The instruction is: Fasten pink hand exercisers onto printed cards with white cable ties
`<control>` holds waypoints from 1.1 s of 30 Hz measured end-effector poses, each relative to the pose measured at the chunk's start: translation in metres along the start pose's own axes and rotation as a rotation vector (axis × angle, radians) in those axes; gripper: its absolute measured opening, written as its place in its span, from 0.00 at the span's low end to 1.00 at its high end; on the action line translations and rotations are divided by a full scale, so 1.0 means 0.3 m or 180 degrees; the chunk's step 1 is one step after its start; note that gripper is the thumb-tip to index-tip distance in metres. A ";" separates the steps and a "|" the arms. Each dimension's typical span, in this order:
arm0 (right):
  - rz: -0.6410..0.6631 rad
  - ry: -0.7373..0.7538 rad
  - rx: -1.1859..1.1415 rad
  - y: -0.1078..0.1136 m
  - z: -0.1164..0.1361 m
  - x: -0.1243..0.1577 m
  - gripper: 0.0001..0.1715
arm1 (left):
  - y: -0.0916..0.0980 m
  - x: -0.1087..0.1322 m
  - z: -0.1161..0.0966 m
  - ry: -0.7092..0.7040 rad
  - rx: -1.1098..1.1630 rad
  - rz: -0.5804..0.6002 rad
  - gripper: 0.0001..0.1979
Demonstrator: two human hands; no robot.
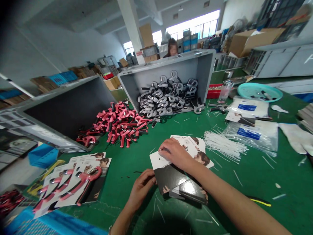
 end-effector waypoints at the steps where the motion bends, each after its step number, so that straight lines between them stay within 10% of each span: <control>1: 0.0007 0.0011 -0.0005 0.000 0.001 -0.001 0.04 | 0.002 0.013 -0.007 -0.0071 -0.0133 -0.0060 0.07; 6: -0.0034 0.0079 0.0074 0.001 0.022 -0.007 0.06 | -0.042 -0.046 -0.042 -0.0314 0.0068 -0.0767 0.06; 14: 0.0047 -0.0095 0.0146 -0.012 0.040 0.009 0.05 | -0.147 -0.147 -0.033 0.0150 0.1047 -0.0461 0.16; 33: 0.0532 0.0361 -0.0035 0.002 0.037 0.019 0.04 | -0.070 -0.130 -0.045 0.0348 0.1858 -0.0193 0.24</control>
Point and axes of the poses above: each hand's wrist, its own x-axis away from the middle knuckle, its own y-axis out of the back of the hand, z = x × y, the point moved 1 cm from there along -x, towards the middle knuckle, and after that the axes turned 14 degrees about y, right-handed, at the moved point
